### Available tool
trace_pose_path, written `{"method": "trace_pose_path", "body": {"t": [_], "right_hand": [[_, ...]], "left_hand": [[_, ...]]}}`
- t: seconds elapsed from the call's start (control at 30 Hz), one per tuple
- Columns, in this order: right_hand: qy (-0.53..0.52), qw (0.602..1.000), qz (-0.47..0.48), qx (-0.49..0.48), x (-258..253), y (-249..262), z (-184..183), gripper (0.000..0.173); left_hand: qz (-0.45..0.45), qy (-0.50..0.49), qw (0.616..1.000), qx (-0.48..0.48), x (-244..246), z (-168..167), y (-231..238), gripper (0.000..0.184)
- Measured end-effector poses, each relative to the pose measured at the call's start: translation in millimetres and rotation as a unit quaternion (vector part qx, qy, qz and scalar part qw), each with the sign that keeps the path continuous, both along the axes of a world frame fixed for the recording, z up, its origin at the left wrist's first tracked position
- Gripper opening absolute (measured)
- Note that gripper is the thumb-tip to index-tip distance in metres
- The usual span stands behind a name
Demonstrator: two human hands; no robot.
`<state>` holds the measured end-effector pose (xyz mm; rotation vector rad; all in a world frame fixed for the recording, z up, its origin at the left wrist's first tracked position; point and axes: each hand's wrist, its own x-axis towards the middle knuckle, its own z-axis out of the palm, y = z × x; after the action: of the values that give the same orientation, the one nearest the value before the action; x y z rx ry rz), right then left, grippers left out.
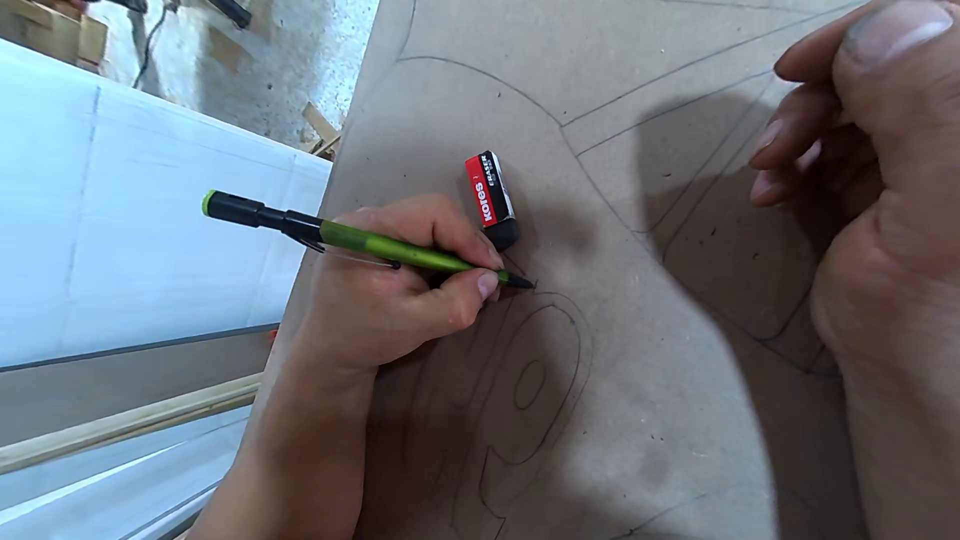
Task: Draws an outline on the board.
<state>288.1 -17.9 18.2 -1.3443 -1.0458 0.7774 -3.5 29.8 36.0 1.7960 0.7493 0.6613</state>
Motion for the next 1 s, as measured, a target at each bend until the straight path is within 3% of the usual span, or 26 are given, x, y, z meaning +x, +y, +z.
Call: {"method": "trace_pose_path", "body": {"t": [0.7, 1.0], "right_hand": [[-0.003, 1.000, 0.001, 0.001, -1, 0, 0, 0.019], [0.017, 1.000, -0.002, 0.013, -1, 2, 1, 0.021]], "left_hand": [[0.019, -0.001, 1.000, 0.001, 2, 0, -1, 0.010], [0.101, -0.085, 0.991, -0.007, -1, -5, -13, 0.009]]}}
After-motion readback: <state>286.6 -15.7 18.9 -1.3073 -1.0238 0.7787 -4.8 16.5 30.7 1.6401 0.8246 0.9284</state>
